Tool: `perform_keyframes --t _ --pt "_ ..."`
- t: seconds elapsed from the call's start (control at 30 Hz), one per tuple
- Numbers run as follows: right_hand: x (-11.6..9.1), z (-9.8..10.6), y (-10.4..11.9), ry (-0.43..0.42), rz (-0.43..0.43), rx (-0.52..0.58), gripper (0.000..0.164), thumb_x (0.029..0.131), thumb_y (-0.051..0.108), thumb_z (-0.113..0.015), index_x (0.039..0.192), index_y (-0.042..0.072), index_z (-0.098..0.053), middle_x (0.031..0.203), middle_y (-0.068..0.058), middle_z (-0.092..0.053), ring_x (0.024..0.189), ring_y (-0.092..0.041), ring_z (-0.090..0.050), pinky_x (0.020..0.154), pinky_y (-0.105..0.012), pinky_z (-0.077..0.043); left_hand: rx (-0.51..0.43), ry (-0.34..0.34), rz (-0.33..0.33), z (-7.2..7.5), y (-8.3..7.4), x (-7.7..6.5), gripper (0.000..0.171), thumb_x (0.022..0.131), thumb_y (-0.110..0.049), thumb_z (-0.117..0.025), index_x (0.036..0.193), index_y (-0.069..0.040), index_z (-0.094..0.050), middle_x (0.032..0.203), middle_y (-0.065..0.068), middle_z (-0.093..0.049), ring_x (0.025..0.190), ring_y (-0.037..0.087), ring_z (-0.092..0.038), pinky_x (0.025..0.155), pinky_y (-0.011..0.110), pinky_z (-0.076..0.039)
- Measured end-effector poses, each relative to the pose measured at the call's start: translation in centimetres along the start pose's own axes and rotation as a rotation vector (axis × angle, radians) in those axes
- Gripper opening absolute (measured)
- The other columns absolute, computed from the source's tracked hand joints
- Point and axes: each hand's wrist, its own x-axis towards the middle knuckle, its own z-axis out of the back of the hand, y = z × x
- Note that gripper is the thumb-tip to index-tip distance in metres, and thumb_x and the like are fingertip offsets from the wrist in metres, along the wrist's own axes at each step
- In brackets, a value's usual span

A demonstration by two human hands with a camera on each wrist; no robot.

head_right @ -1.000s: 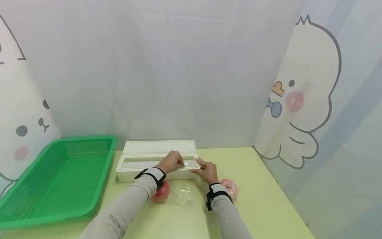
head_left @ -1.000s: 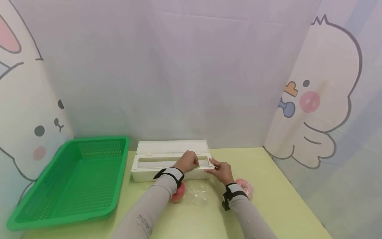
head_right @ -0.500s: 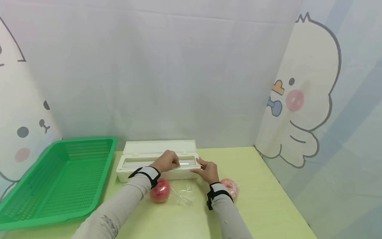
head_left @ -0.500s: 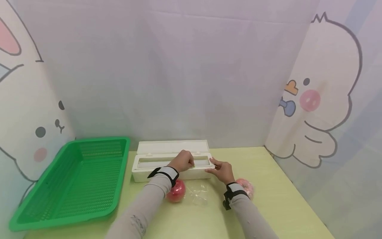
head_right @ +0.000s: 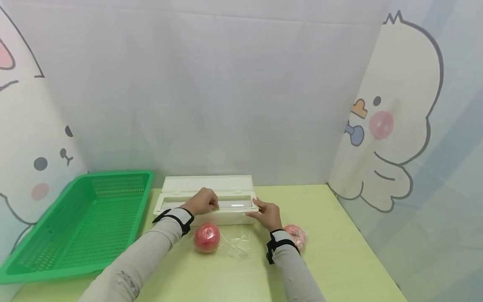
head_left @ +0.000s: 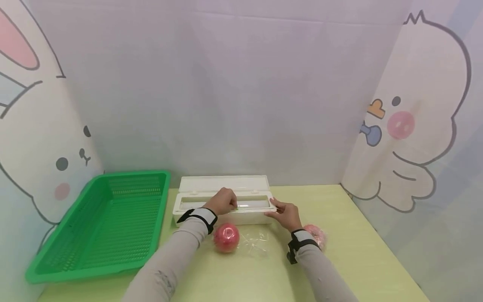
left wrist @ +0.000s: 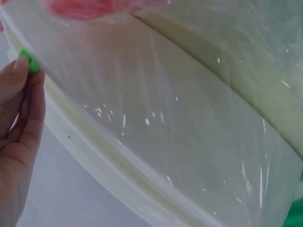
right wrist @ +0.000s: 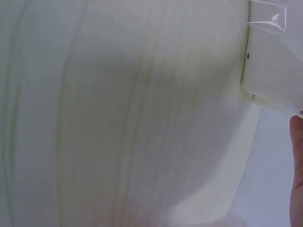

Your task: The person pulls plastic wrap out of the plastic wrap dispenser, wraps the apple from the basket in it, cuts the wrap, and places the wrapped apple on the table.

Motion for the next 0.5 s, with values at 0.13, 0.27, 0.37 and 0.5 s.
perform_keyframes --t 0.13,0.27,0.37,0.5 --pt "0.0 0.1 -0.2 -0.002 0.003 -0.005 0.056 0.069 0.008 -0.083 0.119 -0.004 -0.062 0.124 -0.023 -0.059 0.111 -0.035 -0.063 0.085 -0.028 -0.056 0.009 0.014 0.019 0.1 0.9 -0.4 0.017 0.074 0.010 -0.067 0.066 -0.004 -0.073 0.069 0.006 -0.071 0.059 0.004 -0.048 0.063 0.019 -0.049" --pt "0.0 0.1 -0.4 -0.002 0.009 -0.018 0.055 0.069 0.007 -0.083 0.119 -0.005 -0.062 0.124 -0.024 -0.059 0.109 -0.037 -0.064 0.085 -0.031 -0.056 0.009 0.018 0.014 0.4 1.4 -0.8 0.016 0.074 0.010 -0.068 0.067 -0.003 -0.072 0.070 0.007 -0.072 0.060 0.004 -0.050 0.061 0.017 -0.047" --pt "0.1 0.0 -0.5 0.003 0.004 -0.025 0.055 0.070 0.008 -0.083 0.119 -0.004 -0.062 0.124 -0.023 -0.059 0.109 -0.036 -0.064 0.086 -0.031 -0.055 0.016 0.021 0.013 0.7 1.4 -1.2 0.015 0.075 0.009 -0.069 0.067 -0.002 -0.072 0.069 0.007 -0.071 0.060 0.004 -0.050 0.060 0.017 -0.047" --pt "0.1 0.0 -0.6 0.003 0.005 -0.027 0.056 0.069 0.010 -0.083 0.119 -0.002 -0.063 0.124 -0.022 -0.060 0.109 -0.034 -0.064 0.086 -0.029 -0.056 0.029 0.028 0.018 1.2 1.7 -1.6 0.015 0.076 0.008 -0.069 0.066 -0.003 -0.072 0.069 0.007 -0.071 0.060 0.005 -0.051 0.061 0.018 -0.047"
